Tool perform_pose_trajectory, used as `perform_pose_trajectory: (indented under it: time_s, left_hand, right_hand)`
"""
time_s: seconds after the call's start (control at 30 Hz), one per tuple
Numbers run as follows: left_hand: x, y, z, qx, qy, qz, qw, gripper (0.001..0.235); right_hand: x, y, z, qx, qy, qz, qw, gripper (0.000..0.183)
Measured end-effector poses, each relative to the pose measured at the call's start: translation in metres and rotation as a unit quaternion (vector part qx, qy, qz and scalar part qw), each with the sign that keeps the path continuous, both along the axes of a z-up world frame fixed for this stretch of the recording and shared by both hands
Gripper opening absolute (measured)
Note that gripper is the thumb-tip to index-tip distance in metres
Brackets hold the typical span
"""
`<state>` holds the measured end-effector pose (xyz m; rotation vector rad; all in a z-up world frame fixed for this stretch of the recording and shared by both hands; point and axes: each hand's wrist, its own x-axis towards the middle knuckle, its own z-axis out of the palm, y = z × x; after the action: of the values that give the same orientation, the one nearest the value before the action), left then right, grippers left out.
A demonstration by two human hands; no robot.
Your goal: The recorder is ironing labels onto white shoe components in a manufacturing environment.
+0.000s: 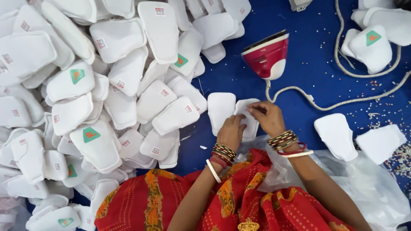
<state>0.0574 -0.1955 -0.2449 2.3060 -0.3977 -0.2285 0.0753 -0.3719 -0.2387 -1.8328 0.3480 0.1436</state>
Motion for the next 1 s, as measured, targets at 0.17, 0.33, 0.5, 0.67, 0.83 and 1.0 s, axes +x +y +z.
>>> perform_pose_trajectory:
  time_s: [0.17,0.33,0.5,0.67,0.83,1.0]
  left_hand:
    - [-0.001,-0.001,0.004,0.035,-0.030,-0.020,0.999,0.053]
    - [-0.004,-0.005,-0.007,0.055,-0.095,-0.026,0.994,0.065]
    - [-0.005,-0.012,-0.020,0.104,-0.111,-0.016,0.988,0.068]
    - [-0.004,-0.012,-0.008,0.114,-0.078,-0.027,0.990,0.069]
    - [-0.005,-0.013,-0.024,0.105,-0.103,-0.027,0.989,0.071]
    - [-0.008,-0.011,-0.024,0.074,-0.110,-0.016,0.991,0.069]
  right_hand:
    - [0.007,0.014,0.014,-0.093,-0.049,-0.030,0.994,0.017]
    - [0.005,0.017,0.013,-0.189,-0.119,-0.015,0.975,0.014]
    - [0.001,0.003,0.046,-0.236,-0.152,-0.028,0.960,0.014]
    - [0.051,-0.027,0.086,-0.405,-0.396,-0.088,0.820,0.050]
    - [0.081,-0.050,0.093,-0.085,-0.203,0.005,0.975,0.042]
    - [0.062,-0.049,0.118,-0.467,-0.144,0.123,0.864,0.071]
